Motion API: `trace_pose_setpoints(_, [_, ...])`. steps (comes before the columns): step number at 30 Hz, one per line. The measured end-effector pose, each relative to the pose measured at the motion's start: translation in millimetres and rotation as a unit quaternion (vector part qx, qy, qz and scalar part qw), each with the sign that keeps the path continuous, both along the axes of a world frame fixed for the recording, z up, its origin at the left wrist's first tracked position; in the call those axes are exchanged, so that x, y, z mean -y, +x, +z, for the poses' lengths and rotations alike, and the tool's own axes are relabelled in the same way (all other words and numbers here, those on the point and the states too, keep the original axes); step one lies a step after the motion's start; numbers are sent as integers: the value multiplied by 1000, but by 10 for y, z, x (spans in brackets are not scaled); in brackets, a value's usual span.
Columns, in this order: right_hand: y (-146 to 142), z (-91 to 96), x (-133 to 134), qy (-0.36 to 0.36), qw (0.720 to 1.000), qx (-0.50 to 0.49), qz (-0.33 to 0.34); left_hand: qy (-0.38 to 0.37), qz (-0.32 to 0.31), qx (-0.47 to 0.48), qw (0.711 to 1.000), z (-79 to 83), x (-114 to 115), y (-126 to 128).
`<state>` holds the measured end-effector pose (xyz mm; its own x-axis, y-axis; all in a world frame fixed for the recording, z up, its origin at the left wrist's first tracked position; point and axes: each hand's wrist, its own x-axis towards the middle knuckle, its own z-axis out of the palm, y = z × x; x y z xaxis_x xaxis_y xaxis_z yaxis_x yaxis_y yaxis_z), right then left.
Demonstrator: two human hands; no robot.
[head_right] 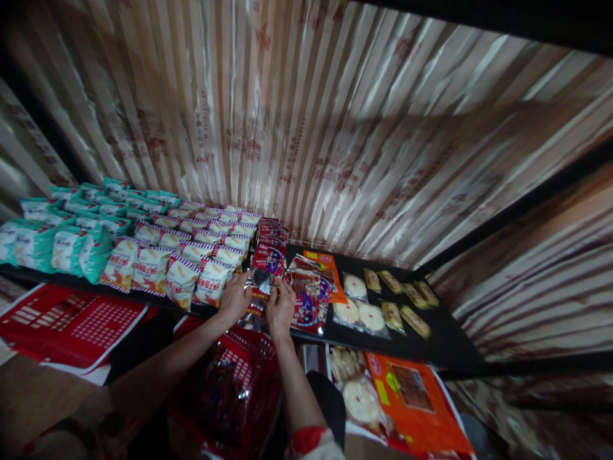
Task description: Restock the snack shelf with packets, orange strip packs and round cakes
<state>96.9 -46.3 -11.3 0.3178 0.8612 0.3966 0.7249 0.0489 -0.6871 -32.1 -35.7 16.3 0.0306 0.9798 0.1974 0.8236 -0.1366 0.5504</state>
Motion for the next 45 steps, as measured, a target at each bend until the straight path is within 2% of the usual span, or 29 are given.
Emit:
trace_pose_setpoints(13, [-31, -136, -5, 59, 998, 28, -9, 54, -4, 3, 999, -115, 36, 48])
trace_pose_setpoints(20, [-57, -163, -10, 43, 999, 18, -3, 143, 7, -51, 988, -189, 34, 83])
trace_pose_setpoints(25, [-73, -179, -31, 40, 999, 3, -4, 212, -86, -81, 970, -163, 23, 135])
trace_pose_setpoints(28, [-72, -187, -29, 39, 999, 0, -3, 211, -130, -84, 965, -127, 3, 168])
trace_pose_setpoints(31, [-52, -181, -18, 38, 999, 5, -5, 197, -144, -87, 966, -117, -12, 183])
trace_pose_setpoints(36, [-3, -48, -76, 56, 997, 54, -18, 184, -143, -90, 968, -179, -21, 189])
trace_pose_setpoints(41, [25, 190, -346, 44, 989, 135, 34, 186, -140, -95, 968, -218, -31, 202])
trace_pose_setpoints(45, [43, 316, -633, 22, 973, 204, 101, 183, -141, -96, 968, -208, -33, 212])
